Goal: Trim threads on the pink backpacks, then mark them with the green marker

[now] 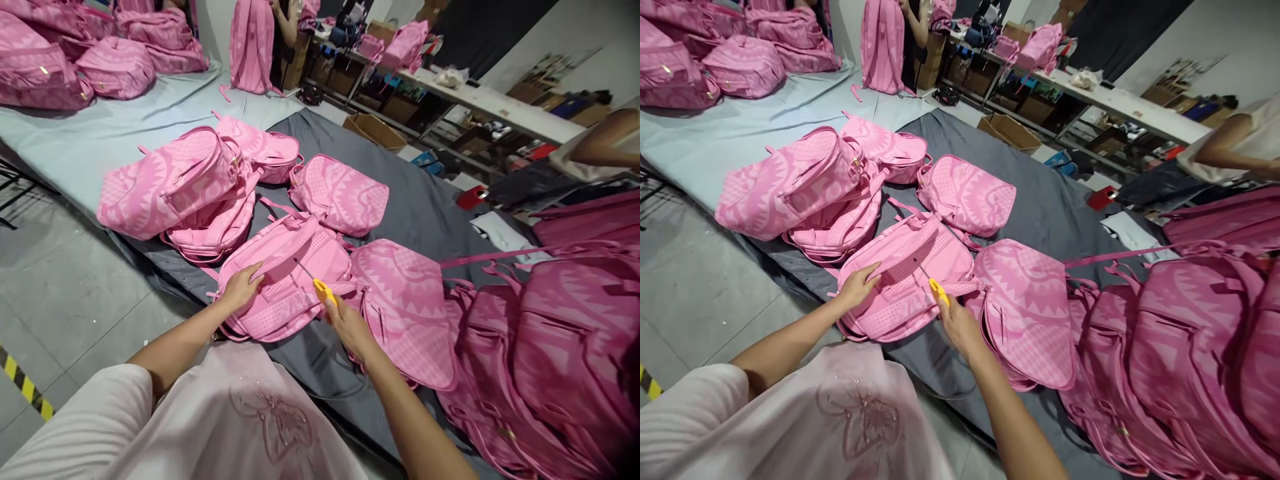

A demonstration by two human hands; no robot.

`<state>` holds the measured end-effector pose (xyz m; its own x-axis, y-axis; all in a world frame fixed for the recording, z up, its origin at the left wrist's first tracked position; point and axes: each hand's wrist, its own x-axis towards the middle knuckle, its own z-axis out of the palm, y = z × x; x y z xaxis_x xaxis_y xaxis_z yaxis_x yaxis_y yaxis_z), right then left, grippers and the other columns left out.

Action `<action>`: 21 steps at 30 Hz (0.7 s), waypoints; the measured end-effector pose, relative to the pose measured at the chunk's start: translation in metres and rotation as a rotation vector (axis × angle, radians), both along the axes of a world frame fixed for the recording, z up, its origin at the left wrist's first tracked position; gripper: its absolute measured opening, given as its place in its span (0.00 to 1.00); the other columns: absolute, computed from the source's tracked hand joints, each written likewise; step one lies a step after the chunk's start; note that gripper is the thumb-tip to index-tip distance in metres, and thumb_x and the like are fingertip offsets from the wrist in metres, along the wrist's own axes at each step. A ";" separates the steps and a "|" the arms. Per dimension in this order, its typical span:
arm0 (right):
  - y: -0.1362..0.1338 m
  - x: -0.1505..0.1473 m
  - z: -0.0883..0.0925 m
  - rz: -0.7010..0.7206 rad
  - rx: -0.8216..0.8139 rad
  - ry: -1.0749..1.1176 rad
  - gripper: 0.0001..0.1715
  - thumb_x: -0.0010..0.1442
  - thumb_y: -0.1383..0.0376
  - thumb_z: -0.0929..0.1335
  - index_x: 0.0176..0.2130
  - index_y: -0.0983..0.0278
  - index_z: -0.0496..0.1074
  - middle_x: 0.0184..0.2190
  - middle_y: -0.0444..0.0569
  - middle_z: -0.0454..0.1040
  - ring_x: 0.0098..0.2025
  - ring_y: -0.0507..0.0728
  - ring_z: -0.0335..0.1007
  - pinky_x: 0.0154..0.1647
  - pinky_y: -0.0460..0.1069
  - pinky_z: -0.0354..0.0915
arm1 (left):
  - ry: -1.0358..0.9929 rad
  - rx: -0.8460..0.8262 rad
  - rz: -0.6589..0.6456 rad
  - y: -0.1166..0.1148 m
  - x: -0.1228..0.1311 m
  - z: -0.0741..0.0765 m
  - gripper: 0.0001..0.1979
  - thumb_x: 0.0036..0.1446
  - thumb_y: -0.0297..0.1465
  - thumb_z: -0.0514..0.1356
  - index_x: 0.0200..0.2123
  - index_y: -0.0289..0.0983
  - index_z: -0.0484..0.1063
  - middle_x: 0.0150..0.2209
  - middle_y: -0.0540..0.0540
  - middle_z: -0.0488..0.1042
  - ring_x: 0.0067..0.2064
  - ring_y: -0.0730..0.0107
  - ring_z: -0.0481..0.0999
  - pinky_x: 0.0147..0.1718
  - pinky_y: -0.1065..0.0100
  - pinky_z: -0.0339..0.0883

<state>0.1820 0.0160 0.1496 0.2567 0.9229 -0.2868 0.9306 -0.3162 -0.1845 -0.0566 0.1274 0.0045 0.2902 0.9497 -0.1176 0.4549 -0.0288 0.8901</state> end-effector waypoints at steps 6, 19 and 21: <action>0.092 0.035 0.036 -0.049 -0.097 -0.204 0.35 0.74 0.50 0.49 0.56 0.71 0.68 0.41 0.61 0.79 0.43 0.60 0.77 0.43 0.50 0.64 | -0.224 -0.344 0.045 0.033 -0.009 -0.011 0.27 0.70 0.44 0.43 0.52 0.31 0.71 0.42 0.38 0.81 0.37 0.64 0.81 0.40 0.64 0.74; 0.112 -0.008 0.034 0.253 -0.336 -0.117 0.30 0.73 0.51 0.54 0.45 0.68 0.73 0.41 0.60 0.79 0.41 0.59 0.75 0.36 0.47 0.60 | -0.035 -0.696 0.094 0.066 -0.006 -0.027 0.29 0.70 0.50 0.45 0.45 0.31 0.73 0.30 0.47 0.77 0.25 0.74 0.75 0.30 0.67 0.73; 0.116 -0.007 0.040 0.281 -0.343 -0.085 0.28 0.73 0.50 0.56 0.44 0.67 0.73 0.40 0.57 0.80 0.39 0.58 0.75 0.35 0.47 0.60 | 0.062 -0.591 0.090 0.060 0.000 -0.022 0.28 0.70 0.48 0.45 0.52 0.31 0.71 0.34 0.44 0.79 0.29 0.71 0.77 0.34 0.65 0.73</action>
<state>0.1751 0.1323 0.1901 0.0456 0.8154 -0.5771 0.9964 -0.0785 -0.0322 -0.0570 0.1871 -0.0179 0.1873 0.7387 -0.6475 0.4840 0.5041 0.7152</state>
